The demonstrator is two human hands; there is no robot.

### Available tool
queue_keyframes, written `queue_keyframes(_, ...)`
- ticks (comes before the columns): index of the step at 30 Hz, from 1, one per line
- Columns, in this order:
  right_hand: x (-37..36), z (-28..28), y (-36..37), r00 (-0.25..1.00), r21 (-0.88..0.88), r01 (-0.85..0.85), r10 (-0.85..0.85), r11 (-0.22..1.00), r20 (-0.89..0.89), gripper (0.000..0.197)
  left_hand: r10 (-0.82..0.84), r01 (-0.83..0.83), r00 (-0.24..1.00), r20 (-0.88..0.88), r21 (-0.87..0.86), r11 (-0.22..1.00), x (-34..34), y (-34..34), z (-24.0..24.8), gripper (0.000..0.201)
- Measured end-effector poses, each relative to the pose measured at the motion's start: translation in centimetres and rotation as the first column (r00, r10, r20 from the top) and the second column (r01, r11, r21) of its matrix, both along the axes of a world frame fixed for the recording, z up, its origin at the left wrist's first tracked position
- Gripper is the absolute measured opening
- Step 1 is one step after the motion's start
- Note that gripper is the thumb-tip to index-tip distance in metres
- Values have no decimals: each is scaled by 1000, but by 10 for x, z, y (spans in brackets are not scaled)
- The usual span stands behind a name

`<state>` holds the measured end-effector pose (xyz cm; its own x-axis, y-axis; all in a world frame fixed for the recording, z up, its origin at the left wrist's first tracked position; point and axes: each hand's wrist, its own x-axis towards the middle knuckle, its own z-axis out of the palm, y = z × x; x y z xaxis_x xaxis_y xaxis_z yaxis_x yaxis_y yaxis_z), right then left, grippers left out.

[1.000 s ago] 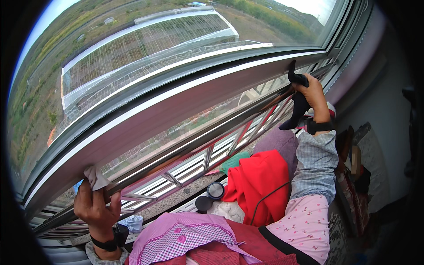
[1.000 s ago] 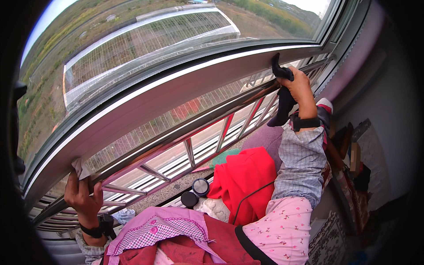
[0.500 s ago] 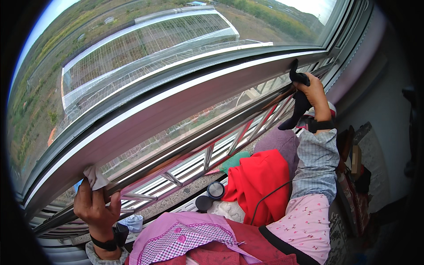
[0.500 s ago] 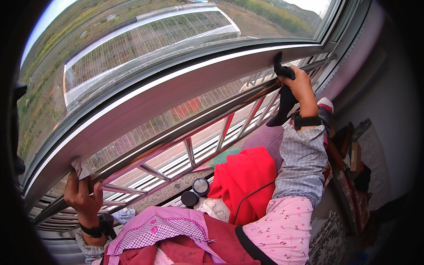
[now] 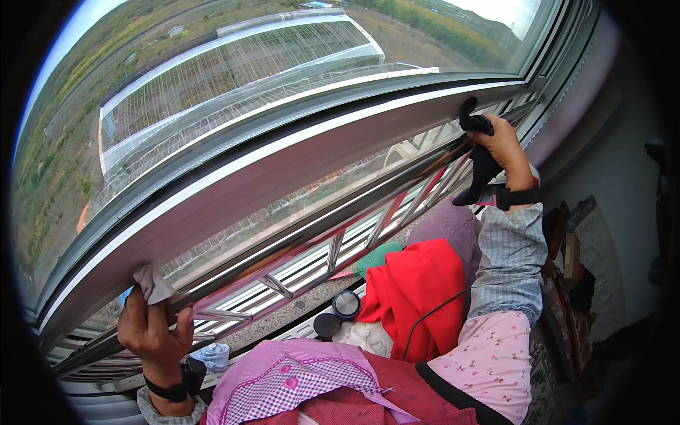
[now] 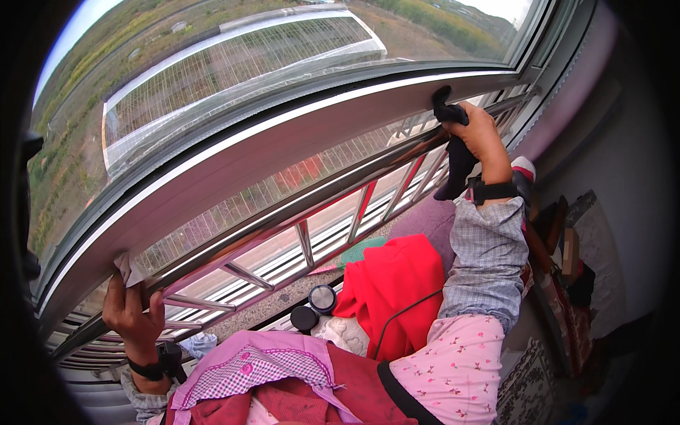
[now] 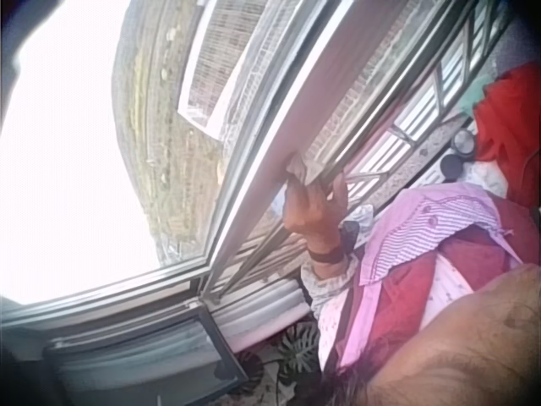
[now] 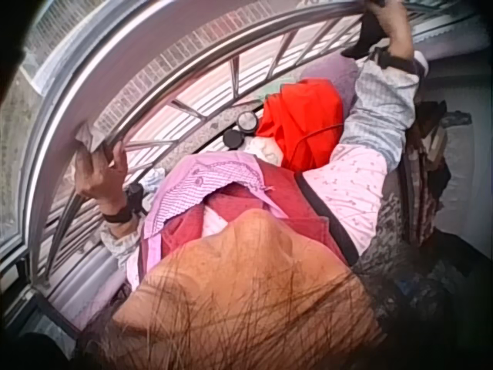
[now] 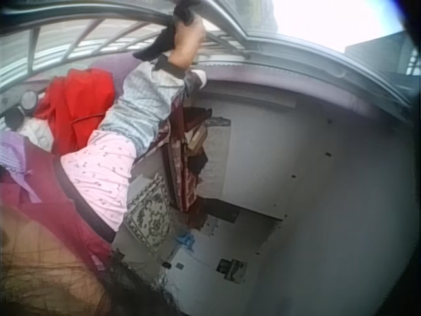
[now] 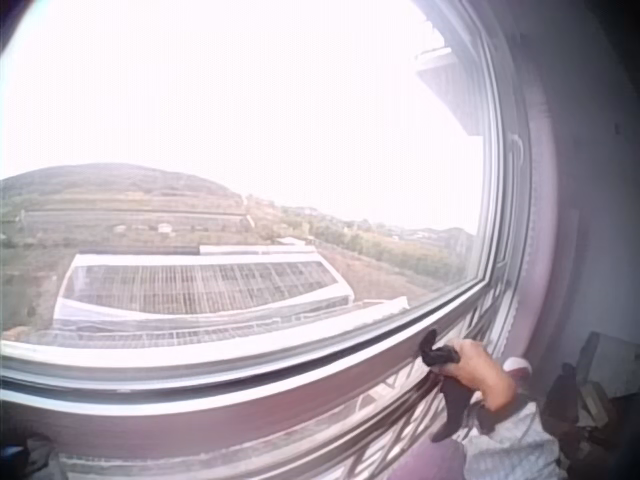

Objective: The person wipes the window frame and glass with a dark cloth, moving along the frame and across the pane. They briefly pause to handle a small white item before resuming wiping the frame and glass.

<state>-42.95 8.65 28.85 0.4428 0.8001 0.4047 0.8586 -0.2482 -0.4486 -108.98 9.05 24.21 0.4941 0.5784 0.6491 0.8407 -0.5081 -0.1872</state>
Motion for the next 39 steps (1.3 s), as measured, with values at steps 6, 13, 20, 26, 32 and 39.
queue_keyframes(6,2,0,1,997,14,28,-27,1000,-71,32,-7,7,1000,-2,5,1000,0,0,0,58)
queue_keyframes(13,-1,3,5,995,-6,98,-98,995,11,36,-3,3,1000,-10,19,1000,1,1,1,56)
queue_keyframes(20,-12,4,4,1000,-10,-4,4,1000,-1,35,-24,24,1000,18,4,1000,1,1,0,54)
queue_keyframes(26,-11,3,3,992,10,124,-124,992,19,33,-27,27,999,19,10,1000,1,1,1,54)
queue_keyframes(32,-16,2,1,999,40,37,-36,999,-1,34,-2,2,1000,-10,-4,1000,0,-1,0,59)
queue_keyframes(39,-19,0,2,995,52,-68,64,996,73,37,6,-6,1000,-29,-5,1000,-1,0,0,61)
